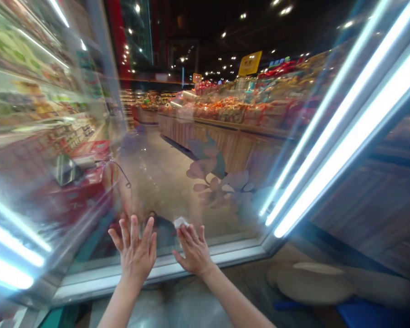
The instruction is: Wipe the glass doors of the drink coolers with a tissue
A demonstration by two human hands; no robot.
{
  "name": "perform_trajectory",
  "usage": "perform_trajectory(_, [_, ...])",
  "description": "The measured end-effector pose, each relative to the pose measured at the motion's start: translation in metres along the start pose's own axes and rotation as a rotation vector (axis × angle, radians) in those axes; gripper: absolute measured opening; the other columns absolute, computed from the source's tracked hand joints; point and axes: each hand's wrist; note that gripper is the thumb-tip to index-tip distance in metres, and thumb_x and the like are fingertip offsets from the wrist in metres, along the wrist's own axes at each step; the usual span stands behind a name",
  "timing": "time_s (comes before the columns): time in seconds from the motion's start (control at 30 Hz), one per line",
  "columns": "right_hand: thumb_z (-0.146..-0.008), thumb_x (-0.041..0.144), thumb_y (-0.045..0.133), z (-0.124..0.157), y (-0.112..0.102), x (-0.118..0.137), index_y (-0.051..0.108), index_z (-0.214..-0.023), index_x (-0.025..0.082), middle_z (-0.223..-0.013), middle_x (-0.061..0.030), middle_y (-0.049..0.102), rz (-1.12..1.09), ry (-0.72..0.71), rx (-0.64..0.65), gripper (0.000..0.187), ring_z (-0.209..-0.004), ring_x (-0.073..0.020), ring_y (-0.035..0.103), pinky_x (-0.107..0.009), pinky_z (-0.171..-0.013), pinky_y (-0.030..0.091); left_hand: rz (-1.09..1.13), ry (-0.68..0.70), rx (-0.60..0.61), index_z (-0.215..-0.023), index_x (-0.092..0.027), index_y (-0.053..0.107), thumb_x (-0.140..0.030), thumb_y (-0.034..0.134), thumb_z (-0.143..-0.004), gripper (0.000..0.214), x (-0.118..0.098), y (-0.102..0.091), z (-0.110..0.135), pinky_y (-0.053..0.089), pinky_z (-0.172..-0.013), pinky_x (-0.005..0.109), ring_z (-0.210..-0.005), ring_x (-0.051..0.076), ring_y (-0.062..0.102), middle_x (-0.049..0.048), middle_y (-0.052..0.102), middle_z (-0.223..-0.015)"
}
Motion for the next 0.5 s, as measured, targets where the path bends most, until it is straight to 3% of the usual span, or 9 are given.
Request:
perform_trajectory(0.07, [-0.098, 0.040, 0.046, 0.010, 0.005, -0.001, 0.014, -0.166, 0.022, -0.174, -0.0010, 0.012, -0.009, -0.010, 0.019, 0.077, -0.162, -0.0207, 0.007, -0.050, -0.131, 0.004, 0.002, 0.017, -0.006, -0.163, -0.032, 0.020, -0.022, 0.072, -0.088, 0.092, 0.001, 0.000, 0.001, -0.005, -0.129, 0.060, -0.161, 0.032, -0.009, 0.0064, -0.004, -0.175])
perform_trajectory(0.1, [-0.099, 0.038, 0.046, 0.016, 0.004, -0.011, 0.013, -0.166, 0.022, -0.174, -0.0031, 0.012, 0.004, 0.057, -0.002, 0.077, -0.162, -0.0226, 0.006, -0.054, -0.130, 0.004, 0.003, 0.026, -0.011, -0.163, -0.032, 0.021, -0.022, 0.073, -0.087, 0.092, 0.003, -0.001, 0.002, -0.006, -0.129, 0.060, -0.161, 0.032, -0.009, 0.0068, -0.004, -0.175])
perform_trajectory(0.2, [-0.101, 0.030, 0.039, 0.036, -0.003, -0.057, -0.002, -0.166, 0.012, -0.174, -0.0161, -0.003, 0.058, 0.387, -0.126, 0.078, -0.161, -0.0345, -0.004, -0.074, -0.122, 0.001, 0.004, 0.042, -0.014, -0.163, -0.030, 0.022, -0.022, 0.074, -0.087, 0.092, 0.009, -0.005, 0.004, -0.007, -0.129, 0.059, -0.161, 0.032, -0.010, 0.0076, -0.004, -0.175])
perform_trajectory(0.27, [-0.103, 0.026, 0.032, 0.046, -0.007, -0.070, -0.011, -0.164, 0.011, -0.172, -0.0190, -0.012, 0.074, 0.573, -0.196, 0.076, -0.160, -0.0365, -0.011, -0.077, -0.121, 0.001, 0.004, 0.036, -0.009, -0.163, -0.029, 0.022, -0.022, 0.073, -0.087, 0.092, 0.013, -0.007, 0.005, -0.008, -0.129, 0.058, -0.161, 0.031, -0.011, 0.0075, -0.005, -0.175])
perform_trajectory(0.37, [-0.104, 0.026, 0.027, 0.054, -0.003, -0.034, -0.013, -0.164, 0.012, -0.173, -0.0184, -0.013, 0.038, 0.677, -0.182, 0.073, -0.160, -0.0328, -0.011, -0.071, -0.124, 0.007, 0.012, 0.023, -0.011, -0.163, -0.029, 0.021, -0.023, 0.072, -0.088, 0.090, 0.013, -0.006, 0.002, -0.009, -0.129, 0.057, -0.161, 0.029, -0.013, 0.0069, -0.006, -0.175])
perform_trajectory(0.47, [-0.105, 0.032, 0.032, 0.054, 0.005, 0.017, 0.002, -0.166, 0.012, -0.173, -0.0193, 0.008, -0.057, 0.649, -0.043, 0.071, -0.161, -0.0335, 0.010, -0.070, -0.123, 0.021, 0.039, 0.029, -0.011, -0.163, -0.030, 0.020, -0.022, 0.072, -0.088, 0.091, 0.003, -0.002, -0.003, -0.009, -0.129, 0.058, -0.161, 0.029, -0.013, 0.0063, -0.007, -0.175])
perform_trajectory(0.5, [-0.105, 0.032, 0.031, 0.053, 0.006, 0.022, 0.001, -0.166, 0.013, -0.173, -0.0195, 0.008, -0.099, 0.651, -0.022, 0.071, -0.161, -0.0333, 0.009, -0.072, -0.122, 0.021, 0.050, 0.035, -0.008, -0.163, -0.030, 0.020, -0.022, 0.072, -0.088, 0.092, -0.002, -0.001, -0.004, -0.009, -0.129, 0.058, -0.161, 0.030, -0.013, 0.0062, -0.007, -0.175])
Point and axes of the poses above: each hand's wrist, its own z-axis away from the middle knuckle, its own y-axis out of the palm, x = y × z
